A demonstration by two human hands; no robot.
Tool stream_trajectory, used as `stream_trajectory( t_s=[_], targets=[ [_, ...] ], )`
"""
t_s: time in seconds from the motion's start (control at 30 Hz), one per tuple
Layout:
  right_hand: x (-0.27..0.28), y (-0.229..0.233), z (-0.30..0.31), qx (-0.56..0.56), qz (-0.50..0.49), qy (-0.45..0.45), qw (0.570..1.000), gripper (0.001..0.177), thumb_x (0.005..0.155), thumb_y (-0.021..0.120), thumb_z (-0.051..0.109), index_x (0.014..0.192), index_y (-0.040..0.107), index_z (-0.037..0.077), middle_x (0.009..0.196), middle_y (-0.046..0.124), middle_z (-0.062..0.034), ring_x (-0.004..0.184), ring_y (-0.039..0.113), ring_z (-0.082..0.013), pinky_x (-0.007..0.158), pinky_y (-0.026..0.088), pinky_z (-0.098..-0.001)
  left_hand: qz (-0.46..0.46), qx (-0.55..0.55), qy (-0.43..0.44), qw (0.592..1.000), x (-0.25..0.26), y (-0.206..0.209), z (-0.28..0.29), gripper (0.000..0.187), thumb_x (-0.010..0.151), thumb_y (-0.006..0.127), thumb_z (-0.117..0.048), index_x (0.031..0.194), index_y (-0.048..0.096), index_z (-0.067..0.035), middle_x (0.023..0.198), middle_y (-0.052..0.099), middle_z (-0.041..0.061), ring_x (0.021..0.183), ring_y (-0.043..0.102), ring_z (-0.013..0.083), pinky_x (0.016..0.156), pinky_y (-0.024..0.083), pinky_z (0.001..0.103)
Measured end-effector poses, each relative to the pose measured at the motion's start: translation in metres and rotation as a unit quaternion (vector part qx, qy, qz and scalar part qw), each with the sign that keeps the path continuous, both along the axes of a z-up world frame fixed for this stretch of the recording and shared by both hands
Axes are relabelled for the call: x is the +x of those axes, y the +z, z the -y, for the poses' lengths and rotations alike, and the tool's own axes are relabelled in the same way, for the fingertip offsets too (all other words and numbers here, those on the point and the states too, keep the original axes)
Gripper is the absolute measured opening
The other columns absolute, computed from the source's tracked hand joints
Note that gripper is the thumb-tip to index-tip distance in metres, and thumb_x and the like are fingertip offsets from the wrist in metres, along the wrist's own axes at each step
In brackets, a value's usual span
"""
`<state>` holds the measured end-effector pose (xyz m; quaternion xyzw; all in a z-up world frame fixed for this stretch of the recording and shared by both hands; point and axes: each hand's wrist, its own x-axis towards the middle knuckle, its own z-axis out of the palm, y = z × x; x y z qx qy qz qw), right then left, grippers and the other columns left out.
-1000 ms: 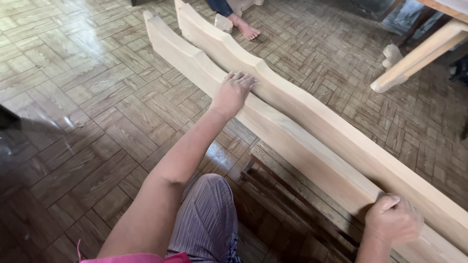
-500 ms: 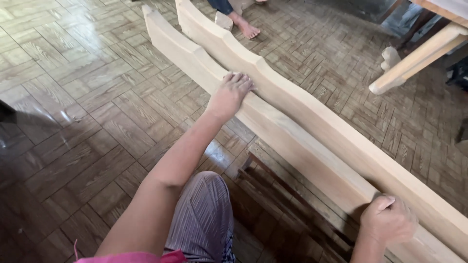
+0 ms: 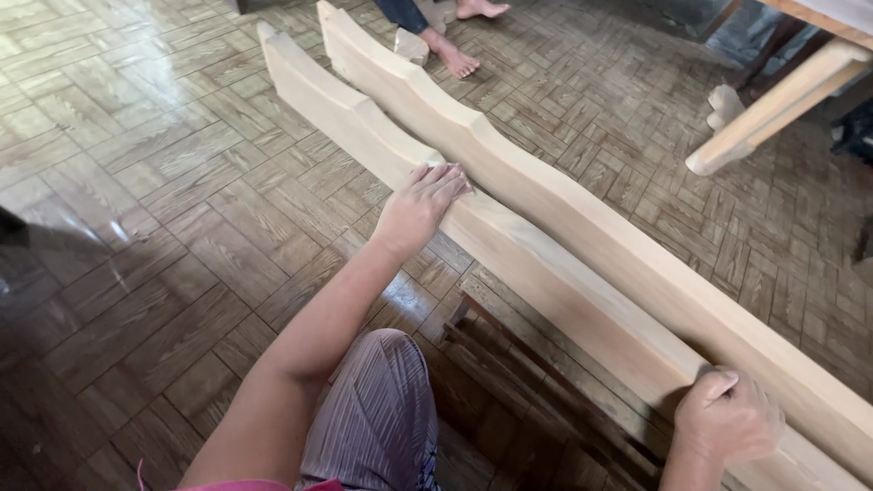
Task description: Sanding the edges and surfaces of curved wooden furniture components using sandpaper.
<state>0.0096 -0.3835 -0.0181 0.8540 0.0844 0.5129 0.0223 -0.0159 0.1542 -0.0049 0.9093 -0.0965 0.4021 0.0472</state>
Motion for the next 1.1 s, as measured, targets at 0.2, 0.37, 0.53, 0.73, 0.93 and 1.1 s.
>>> stream_trajectory(
  t_s=[0.2, 0.37, 0.53, 0.73, 0.93, 1.1],
  targets=[
    [0.004, -0.006, 0.003, 0.015, 0.012, -0.003, 1.0, 0.026, 0.096, 0.057, 0.012, 0.07, 0.055, 0.009, 0.07, 0.054, -0.0115, 0.066, 0.046, -0.0347, 0.067, 0.035, -0.0443, -0.126, -0.16, 0.062, 0.977, 0.04, 0.049, -0.014, 0.047, 0.088, 0.043, 0.019, 0.121, 0.067, -0.006, 0.084, 0.077, 0.01, 0.073, 0.076, 0.0234, 0.107, 0.052, 0.048],
    [0.008, -0.009, 0.006, 0.01, 0.012, -0.009, 1.0, 0.026, 0.097, 0.055, 0.012, 0.071, 0.06, 0.01, 0.069, 0.053, -0.0099, 0.064, 0.045, -0.0323, 0.069, 0.036, -0.042, -0.054, -0.326, 0.068, 0.941, 0.022, 0.047, -0.047, 0.039, 0.107, 0.042, -0.028, 0.135, 0.064, -0.013, 0.109, 0.076, 0.02, 0.097, 0.07, 0.0402, 0.083, 0.054, 0.05],
    [0.006, -0.009, 0.006, -0.007, 0.034, 0.002, 0.999, 0.024, 0.097, 0.057, 0.009, 0.074, 0.062, 0.009, 0.072, 0.058, -0.0111, 0.067, 0.049, -0.0356, 0.068, 0.036, -0.0439, -0.012, -0.193, 0.046, 0.98, -0.012, 0.047, -0.046, 0.035, 0.11, 0.044, -0.019, 0.13, 0.066, -0.002, 0.123, 0.073, 0.017, 0.109, 0.069, 0.0346, 0.104, 0.048, 0.046],
    [0.007, -0.013, 0.004, -0.005, 0.029, -0.015, 0.999, 0.024, 0.099, 0.057, 0.012, 0.079, 0.07, 0.007, 0.076, 0.063, -0.0132, 0.069, 0.051, -0.0375, 0.072, 0.038, -0.0444, -0.035, -0.152, -0.008, 0.988, 0.021, 0.022, -0.05, 0.034, 0.11, 0.049, -0.025, 0.12, 0.071, -0.002, 0.126, 0.071, 0.02, 0.115, 0.066, 0.0374, 0.104, 0.049, 0.044],
    [0.009, -0.012, 0.005, -0.002, 0.029, -0.016, 0.999, 0.026, 0.098, 0.057, 0.011, 0.074, 0.063, 0.006, 0.072, 0.059, -0.014, 0.064, 0.046, -0.0372, 0.071, 0.037, -0.0442, -0.116, -0.187, 0.077, 0.972, 0.059, 0.01, -0.062, 0.037, 0.109, 0.046, -0.034, 0.101, 0.072, -0.008, 0.09, 0.072, 0.02, 0.081, 0.067, 0.0437, 0.074, 0.052, 0.055],
    [0.007, -0.01, 0.003, 0.013, 0.019, -0.033, 0.999, 0.026, 0.099, 0.056, 0.014, 0.075, 0.065, 0.012, 0.072, 0.059, -0.01, 0.069, 0.053, -0.0353, 0.075, 0.041, -0.0435, -0.089, -0.252, 0.017, 0.963, -0.006, 0.035, -0.03, 0.046, 0.111, 0.039, -0.03, 0.137, 0.063, -0.001, 0.134, 0.065, 0.025, 0.115, 0.064, 0.044, 0.094, 0.053, 0.053]
  ],
)
